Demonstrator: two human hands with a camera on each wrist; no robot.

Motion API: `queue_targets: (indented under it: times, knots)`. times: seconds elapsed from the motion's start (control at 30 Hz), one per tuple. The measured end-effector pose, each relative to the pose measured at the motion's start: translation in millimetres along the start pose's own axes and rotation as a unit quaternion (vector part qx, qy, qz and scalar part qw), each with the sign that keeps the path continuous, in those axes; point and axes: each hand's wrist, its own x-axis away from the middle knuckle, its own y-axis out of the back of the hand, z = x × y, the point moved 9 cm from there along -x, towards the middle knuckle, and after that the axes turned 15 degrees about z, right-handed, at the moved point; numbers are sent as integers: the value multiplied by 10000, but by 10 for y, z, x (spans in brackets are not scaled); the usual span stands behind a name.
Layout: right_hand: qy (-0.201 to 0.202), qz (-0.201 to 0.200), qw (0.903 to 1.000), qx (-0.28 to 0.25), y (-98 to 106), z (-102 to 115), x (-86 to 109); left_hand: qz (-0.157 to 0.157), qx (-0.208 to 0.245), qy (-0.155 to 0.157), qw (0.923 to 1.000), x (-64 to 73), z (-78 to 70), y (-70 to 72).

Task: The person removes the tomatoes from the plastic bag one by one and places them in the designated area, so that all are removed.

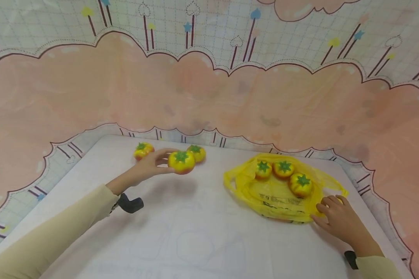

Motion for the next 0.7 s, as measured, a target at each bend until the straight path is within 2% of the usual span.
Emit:
queue_targets:
  times: [0.23,0.7]
  knots:
    - [-45,9,10000,29,1,-8,5,-398,-75,254,9989,234,228,289]
    - [-32,-5,10000,-34,-4,-28,-6,-1064,-26,490,9931,717,506,804]
